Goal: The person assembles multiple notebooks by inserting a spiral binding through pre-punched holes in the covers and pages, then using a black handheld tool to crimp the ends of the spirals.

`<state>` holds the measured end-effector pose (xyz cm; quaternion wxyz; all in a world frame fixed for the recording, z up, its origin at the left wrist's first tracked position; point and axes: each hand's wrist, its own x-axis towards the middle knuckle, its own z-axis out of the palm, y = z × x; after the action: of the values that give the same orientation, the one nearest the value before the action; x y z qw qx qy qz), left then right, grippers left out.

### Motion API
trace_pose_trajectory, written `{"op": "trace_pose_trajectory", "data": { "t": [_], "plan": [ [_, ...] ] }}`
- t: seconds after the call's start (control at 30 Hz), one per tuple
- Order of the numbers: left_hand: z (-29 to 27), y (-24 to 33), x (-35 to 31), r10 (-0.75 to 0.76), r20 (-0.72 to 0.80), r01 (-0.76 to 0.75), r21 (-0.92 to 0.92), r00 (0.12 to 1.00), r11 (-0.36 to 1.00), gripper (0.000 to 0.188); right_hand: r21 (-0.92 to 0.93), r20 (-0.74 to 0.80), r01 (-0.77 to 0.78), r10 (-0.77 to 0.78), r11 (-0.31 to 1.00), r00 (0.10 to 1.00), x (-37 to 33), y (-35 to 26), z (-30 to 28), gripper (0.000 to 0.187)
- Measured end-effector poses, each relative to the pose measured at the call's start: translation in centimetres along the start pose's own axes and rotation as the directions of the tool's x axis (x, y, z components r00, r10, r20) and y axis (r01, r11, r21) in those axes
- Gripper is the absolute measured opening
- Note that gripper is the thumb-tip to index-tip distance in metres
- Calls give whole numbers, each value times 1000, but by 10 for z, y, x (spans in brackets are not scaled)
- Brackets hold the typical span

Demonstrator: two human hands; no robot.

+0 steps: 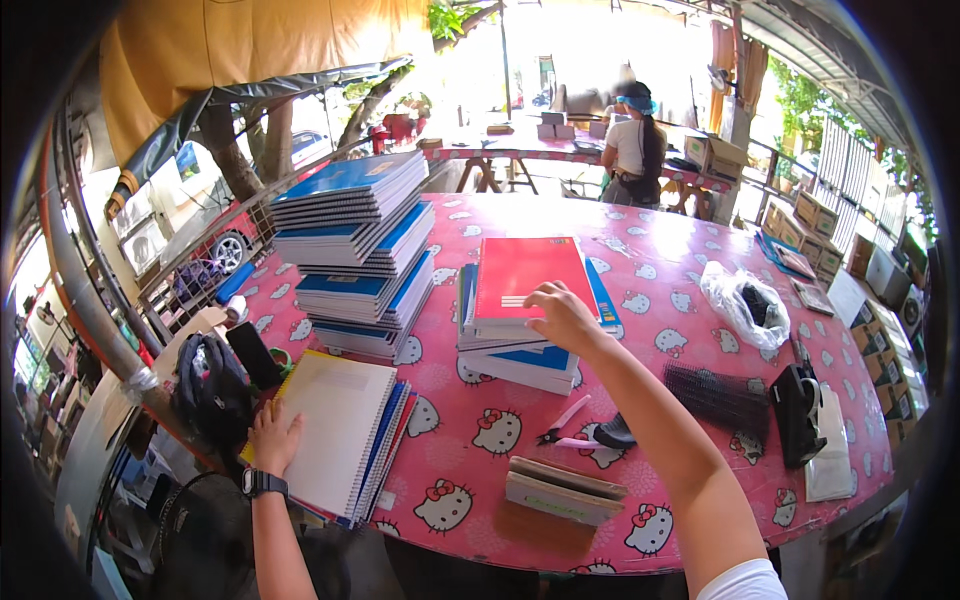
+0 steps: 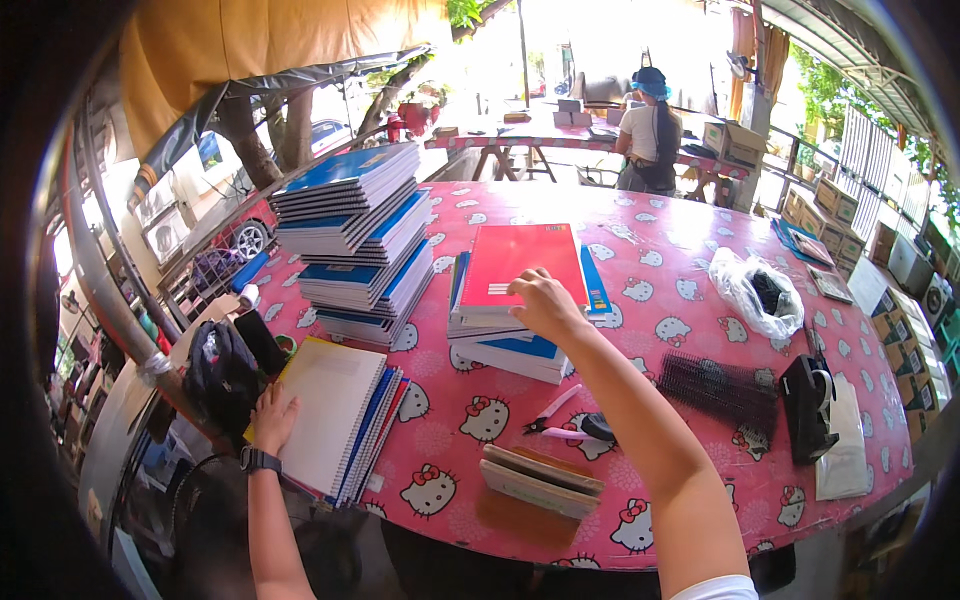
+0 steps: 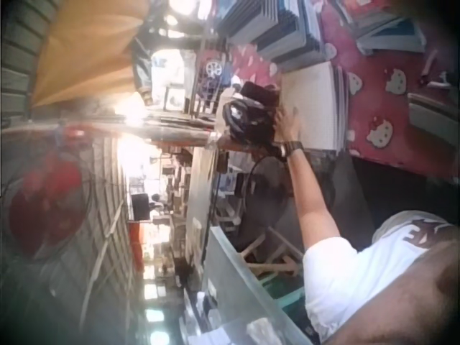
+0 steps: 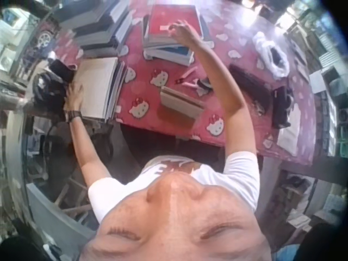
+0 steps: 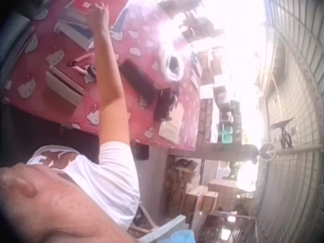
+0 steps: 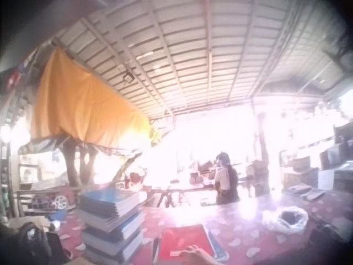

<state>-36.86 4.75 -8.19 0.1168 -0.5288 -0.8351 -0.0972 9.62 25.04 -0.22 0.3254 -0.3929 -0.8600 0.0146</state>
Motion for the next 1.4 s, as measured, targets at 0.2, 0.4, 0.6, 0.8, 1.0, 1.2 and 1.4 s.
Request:
{"op": "trace_pose_trajectory", "data": {
  "t": [0.2, 0.4, 0.6, 0.8, 1.0, 1.2, 1.4],
  "plan": [
    [-10, -1, -1, -22, 101, 31, -97, 995, 995, 65, -123, 184, 27, -4, 992, 983, 16, 22, 8, 34],
    [-17, -10, 0, -16, 127, 26, -70, 992, 997, 67, -83, 269, -18, 40, 996, 962, 28, 17, -1, 25],
    [-15, -7, -2, -1, 130, 10, -73, 992, 997, 64, -143, 310, -54, 97, 988, 946, 29, 10, -5, 26],
    [-14, -8, -1, 8, 66, -1, -102, 998, 995, 65, -172, 296, 8, 44, 985, 954, 31, 9, -4, 22],
    [-11, -9, -3, 21, 59, -13, -126, 998, 992, 65, -224, 298, 81, -11, 971, 955, 30, 15, 2, 14],
    [-13, -7, -5, 9, 45, -3, -129, 999, 992, 63, -556, 266, 366, -257, 747, 929, 14, 7, 17, 31],
    [-12, 12, 3, -4, 72, 22, -250, 997, 968, 69, -132, -431, 10, -67, 991, 900, 14, 57, -27, 39]
  ]
}}
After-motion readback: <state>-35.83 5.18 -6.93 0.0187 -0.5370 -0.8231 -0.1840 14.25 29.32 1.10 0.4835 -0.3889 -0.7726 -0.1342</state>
